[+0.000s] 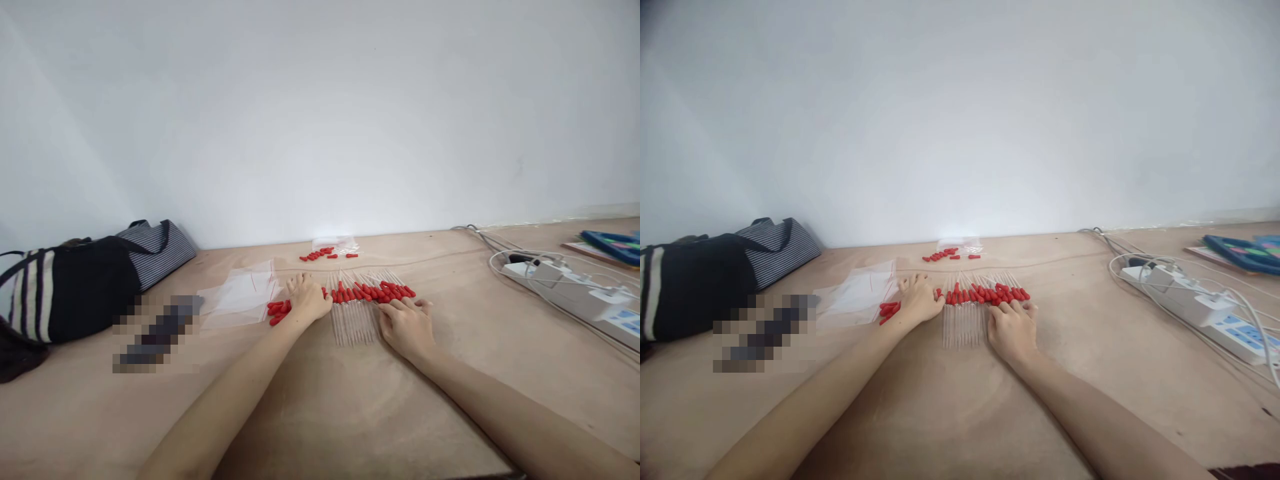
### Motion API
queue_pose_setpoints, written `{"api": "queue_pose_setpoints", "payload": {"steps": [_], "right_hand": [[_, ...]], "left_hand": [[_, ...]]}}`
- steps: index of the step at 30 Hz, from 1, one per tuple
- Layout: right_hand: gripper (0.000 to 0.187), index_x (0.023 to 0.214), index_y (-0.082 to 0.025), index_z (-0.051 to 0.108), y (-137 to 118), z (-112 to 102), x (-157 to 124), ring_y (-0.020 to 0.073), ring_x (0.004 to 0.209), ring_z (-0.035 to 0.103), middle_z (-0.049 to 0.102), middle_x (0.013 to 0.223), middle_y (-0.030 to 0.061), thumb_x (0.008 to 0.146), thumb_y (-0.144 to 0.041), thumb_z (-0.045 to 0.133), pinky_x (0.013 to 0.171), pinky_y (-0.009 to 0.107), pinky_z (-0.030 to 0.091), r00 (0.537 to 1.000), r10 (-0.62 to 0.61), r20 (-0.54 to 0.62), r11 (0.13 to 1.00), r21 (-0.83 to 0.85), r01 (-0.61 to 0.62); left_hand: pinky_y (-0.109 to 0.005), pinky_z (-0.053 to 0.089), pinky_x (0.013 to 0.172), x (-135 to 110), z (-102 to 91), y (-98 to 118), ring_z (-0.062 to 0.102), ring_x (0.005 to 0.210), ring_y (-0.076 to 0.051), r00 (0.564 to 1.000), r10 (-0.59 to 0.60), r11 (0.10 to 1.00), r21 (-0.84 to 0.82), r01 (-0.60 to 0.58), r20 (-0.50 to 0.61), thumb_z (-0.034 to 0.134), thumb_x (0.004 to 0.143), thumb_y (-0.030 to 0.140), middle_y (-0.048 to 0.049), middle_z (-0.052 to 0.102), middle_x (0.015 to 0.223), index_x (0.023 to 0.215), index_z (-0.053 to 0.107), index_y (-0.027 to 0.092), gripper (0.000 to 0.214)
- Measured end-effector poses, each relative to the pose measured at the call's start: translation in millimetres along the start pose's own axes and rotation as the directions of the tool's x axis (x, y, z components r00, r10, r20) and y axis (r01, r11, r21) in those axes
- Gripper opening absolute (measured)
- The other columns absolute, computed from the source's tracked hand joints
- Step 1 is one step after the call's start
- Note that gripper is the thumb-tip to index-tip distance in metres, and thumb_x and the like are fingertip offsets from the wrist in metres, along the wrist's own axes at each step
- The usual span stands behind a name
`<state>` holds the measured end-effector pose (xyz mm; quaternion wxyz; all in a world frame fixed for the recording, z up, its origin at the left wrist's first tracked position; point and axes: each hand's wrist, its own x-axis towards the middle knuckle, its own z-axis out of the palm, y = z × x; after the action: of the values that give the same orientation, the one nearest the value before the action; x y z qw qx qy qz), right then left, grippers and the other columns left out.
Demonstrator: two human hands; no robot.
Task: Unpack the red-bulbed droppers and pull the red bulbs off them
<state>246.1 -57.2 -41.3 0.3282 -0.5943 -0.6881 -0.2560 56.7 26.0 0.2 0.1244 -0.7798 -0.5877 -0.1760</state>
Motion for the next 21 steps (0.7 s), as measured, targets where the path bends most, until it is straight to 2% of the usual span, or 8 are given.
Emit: {"api": "queue_pose_setpoints", "payload": {"steps": [7, 10, 13, 16, 19, 21], "right_hand": [[0.025, 0.059, -0.02, 0.061, -8.3, 5.2, -0.1, 0.0134, 0.065, 0.048, 0.059, 0.06, 0.0014, 0.079, -0.018, 0.046, 0.068, 0.033, 0.019, 0.997, 0.002, 0.081, 0.999, 0.037, -0.005], [0.027, 0.059, -0.02, 0.061, -8.2, 4.2, 0.6, 0.0136, 0.066, 0.048, 0.059, 0.059, 0.0013, 0.081, -0.018, 0.044, 0.068, 0.033, 0.019, 0.995, -0.007, 0.098, 0.998, 0.06, 0.001], [0.026, 0.065, -0.022, 0.063, -6.7, 2.8, 1.6, 0.0138, 0.067, 0.049, 0.06, 0.059, 0.0012, 0.083, -0.019, 0.043, 0.068, 0.032, 0.02, 0.995, -0.018, 0.099, 0.997, 0.08, 0.01], [0.023, 0.075, -0.023, 0.065, -4.9, 2.5, 2.2, 0.0139, 0.068, 0.049, 0.062, 0.063, 0.0012, 0.083, -0.021, 0.043, 0.068, 0.032, 0.02, 0.998, -0.008, 0.066, 0.992, 0.125, 0.0], [0.022, 0.078, -0.022, 0.065, -4.2, 2.8, 2.8, 0.0148, 0.07, 0.049, 0.063, 0.066, 0.0016, 0.083, -0.023, 0.044, 0.068, 0.033, 0.02, 1.0, 0.014, 0.0, 0.985, 0.174, -0.014], [0.021, 0.079, -0.022, 0.065, -4.7, 2.1, 3.4, 0.0154, 0.071, 0.049, 0.062, 0.067, 0.0018, 0.082, -0.024, 0.045, 0.07, 0.033, 0.021, 1.0, 0.013, -0.028, 0.979, 0.204, -0.007]], "left_hand": [[-0.054, 0.031, 0.085, 2.7, 2.0, 1.7, 0.05, 0.095, -0.034, 0.999, 0.033, 0.994, 0.105, -0.032, -0.009, 0.054, 0.069, 0.036, -0.016, 0.061, 0.088, 0.063, 0.067, 0.014, 0.026], [-0.054, 0.033, 0.082, 3.3, 2.5, 0.3, 0.051, 0.091, -0.033, 0.999, 0.029, 0.994, 0.108, -0.024, -0.039, 0.052, 0.07, 0.037, -0.0142, 0.063, 0.083, 0.06, 0.066, 0.016, 0.027], [-0.053, 0.033, 0.083, 2.7, -2.0, -5.2, 0.052, 0.092, -0.032, 1.0, -0.016, 0.994, 0.104, 0.016, -0.003, 0.053, 0.069, 0.035, -0.0135, 0.063, 0.084, 0.055, 0.064, 0.016, 0.026], [-0.053, 0.031, 0.086, -1.5, -13.3, -15.2, 0.05, 0.096, -0.032, 0.997, -0.069, 0.996, 0.066, 0.067, 0.035, 0.055, 0.068, 0.031, -0.0125, 0.063, 0.089, 0.052, 0.062, 0.017, 0.022], [-0.053, 0.03, 0.086, -10.9, -27.1, -26.0, 0.047, 0.103, -0.032, 0.995, -0.099, 0.994, -0.037, 0.1, 0.027, 0.054, 0.07, 0.029, -0.0111, 0.062, 0.096, 0.048, 0.062, 0.018, 0.025], [-0.051, 0.032, 0.086, -20.1, -34.3, -31.0, 0.045, 0.107, -0.031, 0.998, -0.067, 0.988, -0.136, 0.069, 0.014, 0.054, 0.072, 0.027, -0.0106, 0.06, 0.103, 0.047, 0.062, 0.018, 0.027]]}}
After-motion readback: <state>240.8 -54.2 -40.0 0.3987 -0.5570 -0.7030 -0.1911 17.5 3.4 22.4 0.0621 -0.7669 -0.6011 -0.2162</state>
